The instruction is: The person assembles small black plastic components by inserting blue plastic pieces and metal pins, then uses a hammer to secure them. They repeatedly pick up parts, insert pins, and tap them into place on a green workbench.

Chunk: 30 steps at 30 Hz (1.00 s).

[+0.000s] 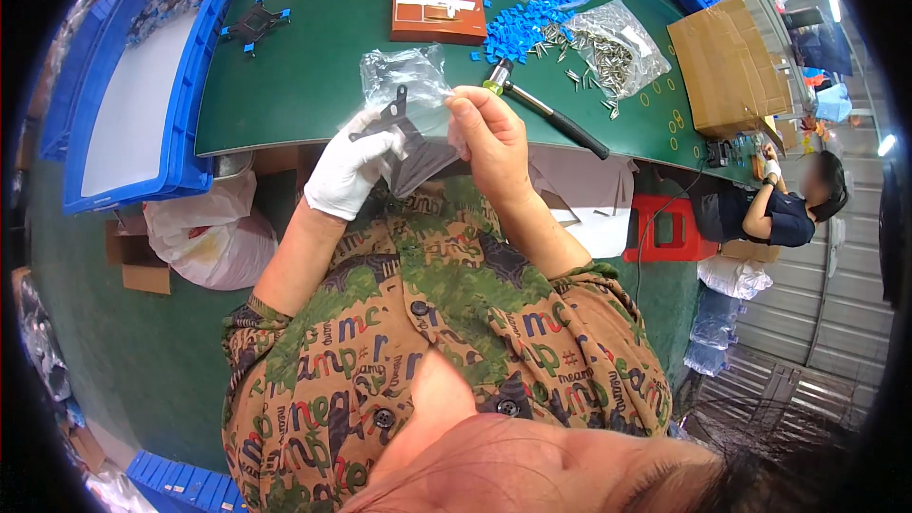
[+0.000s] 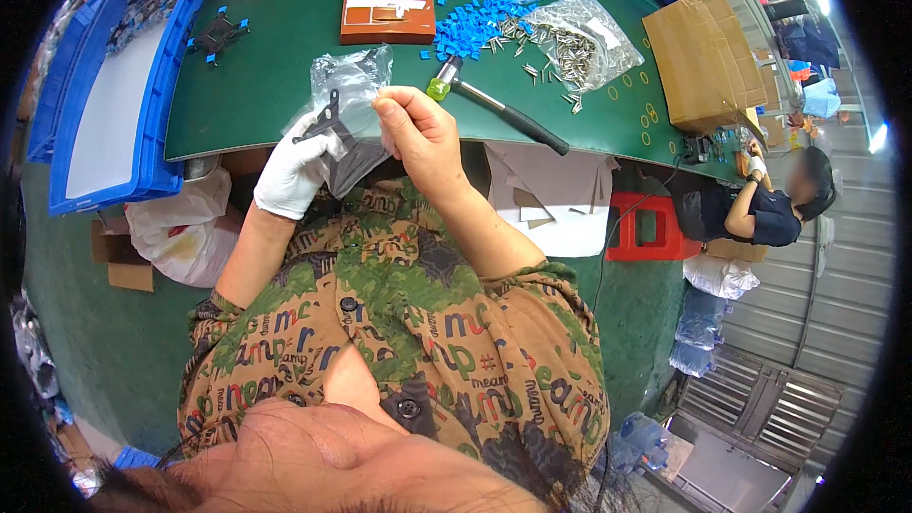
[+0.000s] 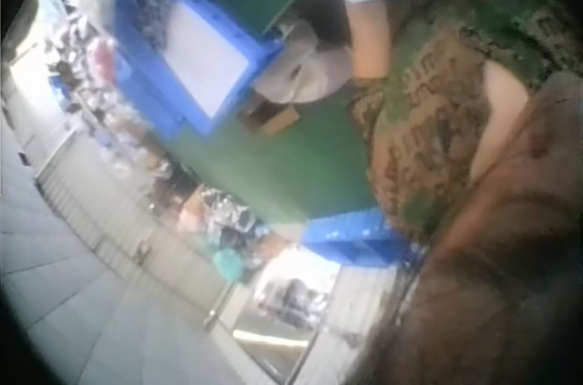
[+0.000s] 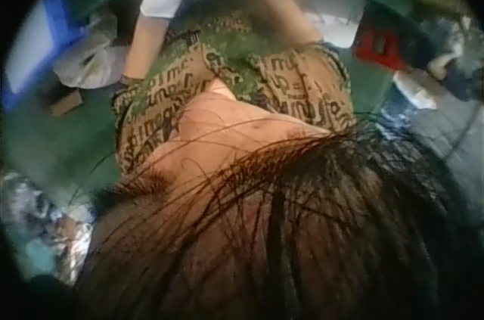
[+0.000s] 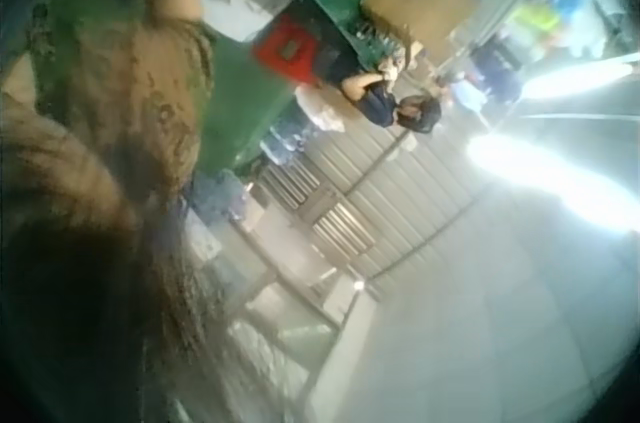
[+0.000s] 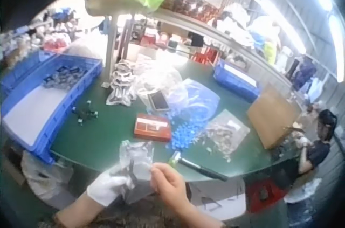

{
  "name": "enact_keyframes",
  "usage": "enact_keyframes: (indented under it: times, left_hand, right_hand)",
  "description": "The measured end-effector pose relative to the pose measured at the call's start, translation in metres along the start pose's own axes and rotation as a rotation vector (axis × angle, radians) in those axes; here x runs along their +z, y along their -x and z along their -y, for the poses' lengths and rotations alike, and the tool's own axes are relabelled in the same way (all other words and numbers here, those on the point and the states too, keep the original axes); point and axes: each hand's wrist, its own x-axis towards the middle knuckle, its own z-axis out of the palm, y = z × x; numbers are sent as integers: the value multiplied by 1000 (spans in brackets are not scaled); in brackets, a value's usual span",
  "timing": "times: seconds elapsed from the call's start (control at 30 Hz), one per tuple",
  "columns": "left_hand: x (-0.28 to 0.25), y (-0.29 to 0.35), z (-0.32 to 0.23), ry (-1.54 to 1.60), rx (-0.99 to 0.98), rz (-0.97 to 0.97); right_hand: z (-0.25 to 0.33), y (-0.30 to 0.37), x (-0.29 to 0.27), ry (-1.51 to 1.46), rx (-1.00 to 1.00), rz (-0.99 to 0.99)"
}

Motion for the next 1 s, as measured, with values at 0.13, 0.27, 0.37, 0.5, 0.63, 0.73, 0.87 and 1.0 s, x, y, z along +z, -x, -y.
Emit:
enact_keyframes:
  times: [0.13,0.27,0.37,0.5,0.63,0.73,0.87,1.0]
  left_hand:
    - [6,9,-3,-93,14,34]
    - [10,9,-3,-166,32,100]
    - [5,10,7,-15,92,-16]
    - [-1,1,14,61,123,-63]
    - [4,2,11,14,127,9]
    - [17,8,-1,-18,79,20]
    - [14,6,-3,68,17,37]
    - [-11,4,0,69,-25,-120]
  right_hand:
    - [8,-2,0,30,57,-30]
    - [1,-7,0,-101,15,-3]
    - [-2,-9,-5,-209,27,54]
    - [-6,3,-4,324,176,247]
    - [-10,3,-11,581,4,275]
    - [-4,4,-19,595,-45,302]
    - [8,9,-28,528,35,281]
    - [6,8,-48,159,100,24]
